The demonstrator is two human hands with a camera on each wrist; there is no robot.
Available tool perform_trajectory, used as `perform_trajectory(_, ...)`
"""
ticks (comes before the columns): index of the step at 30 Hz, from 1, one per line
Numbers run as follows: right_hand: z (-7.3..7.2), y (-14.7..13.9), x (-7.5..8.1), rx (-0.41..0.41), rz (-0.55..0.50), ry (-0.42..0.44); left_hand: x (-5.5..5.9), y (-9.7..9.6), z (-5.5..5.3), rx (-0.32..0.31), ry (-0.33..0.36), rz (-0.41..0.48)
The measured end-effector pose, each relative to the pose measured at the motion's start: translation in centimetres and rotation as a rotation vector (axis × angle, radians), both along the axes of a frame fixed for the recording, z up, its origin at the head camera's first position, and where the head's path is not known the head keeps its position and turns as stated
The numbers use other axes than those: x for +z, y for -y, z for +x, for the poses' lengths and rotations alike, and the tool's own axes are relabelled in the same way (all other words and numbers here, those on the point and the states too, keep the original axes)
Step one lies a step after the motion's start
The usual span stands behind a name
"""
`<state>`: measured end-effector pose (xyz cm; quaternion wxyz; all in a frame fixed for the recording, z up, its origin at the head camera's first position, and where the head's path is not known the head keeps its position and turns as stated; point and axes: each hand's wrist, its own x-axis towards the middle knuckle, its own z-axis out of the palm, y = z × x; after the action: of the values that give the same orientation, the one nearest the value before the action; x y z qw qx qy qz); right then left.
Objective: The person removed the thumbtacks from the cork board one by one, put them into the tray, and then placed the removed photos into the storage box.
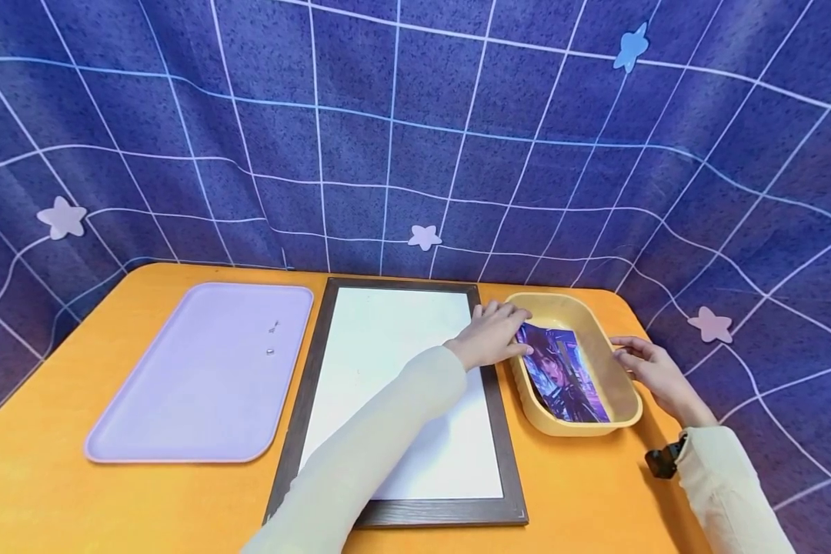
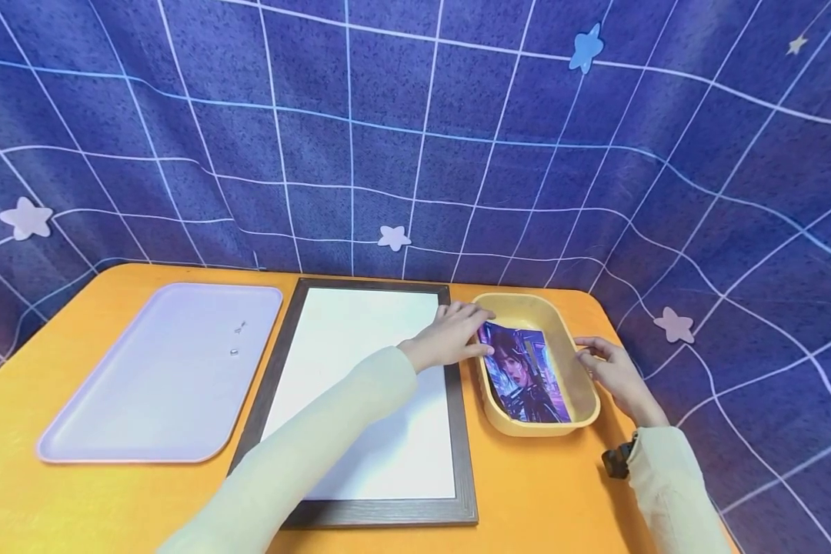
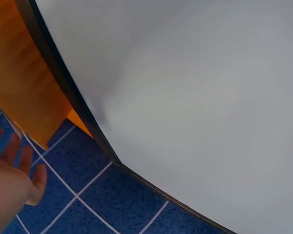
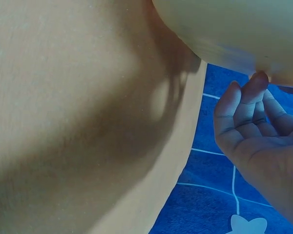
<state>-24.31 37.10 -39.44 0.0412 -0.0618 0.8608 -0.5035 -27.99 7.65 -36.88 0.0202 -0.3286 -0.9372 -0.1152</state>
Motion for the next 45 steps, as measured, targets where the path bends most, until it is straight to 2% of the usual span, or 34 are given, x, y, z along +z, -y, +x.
perform_trajectory(6, 0.0, 0.0, 0.1, -0.008, 0.000, 0.007, -0.1, 0.0, 0.6, -0.098, -0.085, -0.030)
perform_trajectory(11, 0.0, 0.1, 0.2, 0.000, 0.001, 0.002, -0.3, 0.1, 0.8, -0.123, -0.128, -0.078)
perform_trajectory(20, 0.2, 0.5, 0.2, -0.010, -0.021, -0.004, -0.7, 0.5, 1.0, -0.171, -0.104, -0.089)
perform_trajectory(31, 0.0, 0.4, 0.2, -0.010, 0.006, -0.002, -0.4, 1.2, 1.1, -0.193, -0.125, -0.076)
perform_trajectory(38, 0.0, 0.3, 0.1, -0.010, 0.037, -0.011, 0.2, 2.7, 1.5, -0.210, -0.167, -0.076)
perform_trajectory(45, 0.3, 0.4, 0.3, -0.017, 0.082, -0.055, 0.2, 5.9, 1.4, -0.189, -0.195, -0.066)
